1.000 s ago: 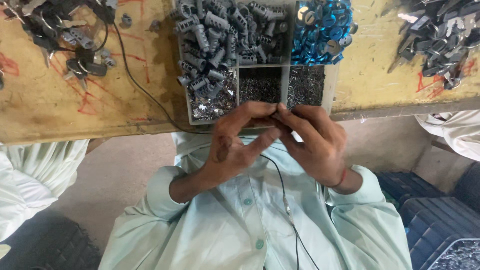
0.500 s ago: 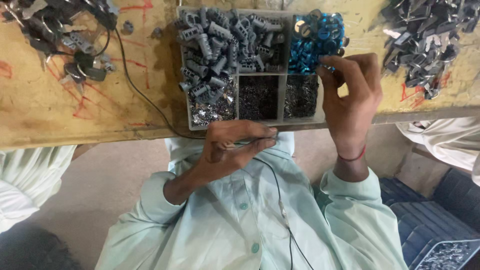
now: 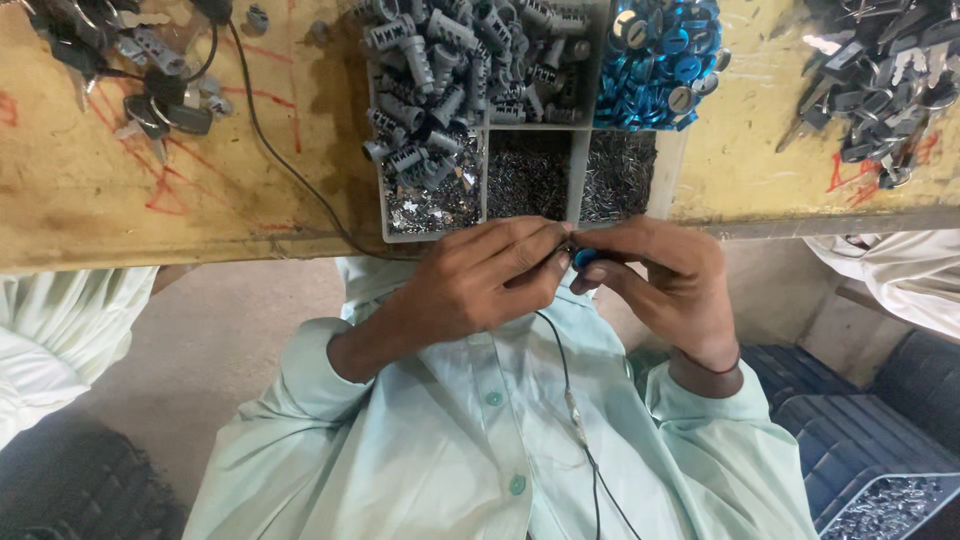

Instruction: The person sits at a workshop bench and assembles small hardware parts by hand, picking grey plastic anchors and blue metal caps from a compartment tray, pressing screws into the anchors, and placing finished assemblies on the table.

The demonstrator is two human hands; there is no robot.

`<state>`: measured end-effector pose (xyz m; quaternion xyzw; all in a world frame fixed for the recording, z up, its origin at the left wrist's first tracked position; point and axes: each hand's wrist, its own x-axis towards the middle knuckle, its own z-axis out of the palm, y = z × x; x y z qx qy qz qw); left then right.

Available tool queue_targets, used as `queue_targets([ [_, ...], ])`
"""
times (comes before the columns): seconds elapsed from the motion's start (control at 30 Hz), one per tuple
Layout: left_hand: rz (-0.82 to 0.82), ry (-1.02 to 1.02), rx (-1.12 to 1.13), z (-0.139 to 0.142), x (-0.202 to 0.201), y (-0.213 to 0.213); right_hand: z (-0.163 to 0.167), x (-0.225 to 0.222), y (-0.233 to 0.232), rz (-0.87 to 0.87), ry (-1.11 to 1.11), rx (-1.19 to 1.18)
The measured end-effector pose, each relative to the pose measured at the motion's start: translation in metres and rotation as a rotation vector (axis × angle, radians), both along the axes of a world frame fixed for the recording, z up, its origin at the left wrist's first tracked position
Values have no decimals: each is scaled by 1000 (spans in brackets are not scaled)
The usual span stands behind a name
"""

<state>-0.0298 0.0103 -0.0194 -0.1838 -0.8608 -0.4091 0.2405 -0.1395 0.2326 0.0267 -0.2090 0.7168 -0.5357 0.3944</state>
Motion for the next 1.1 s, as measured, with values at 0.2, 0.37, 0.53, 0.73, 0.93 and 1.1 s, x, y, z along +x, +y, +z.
queue_targets([
  [0.2, 8, 29, -24, 2, -1, 5, -13, 2, 6, -131, -228, -1],
  [0.37, 5, 16, -31, 2, -2, 6, -18, 5, 7, -156, -283, -42],
  [0.53, 9, 21, -47, 3, -2, 5, -13, 7, 10, -117, -270, -16],
  [0.73, -9, 31, -109, 7, -6, 3, -22, 5, 2, -157, -428, -68],
  [0.93, -28, -116, 268, 12, -9, 14, -34, 8, -6, 61, -341, -243],
  [1.1, 161, -319, 450, 11, 9, 41, -45, 35, 0, -161, -720, -352],
])
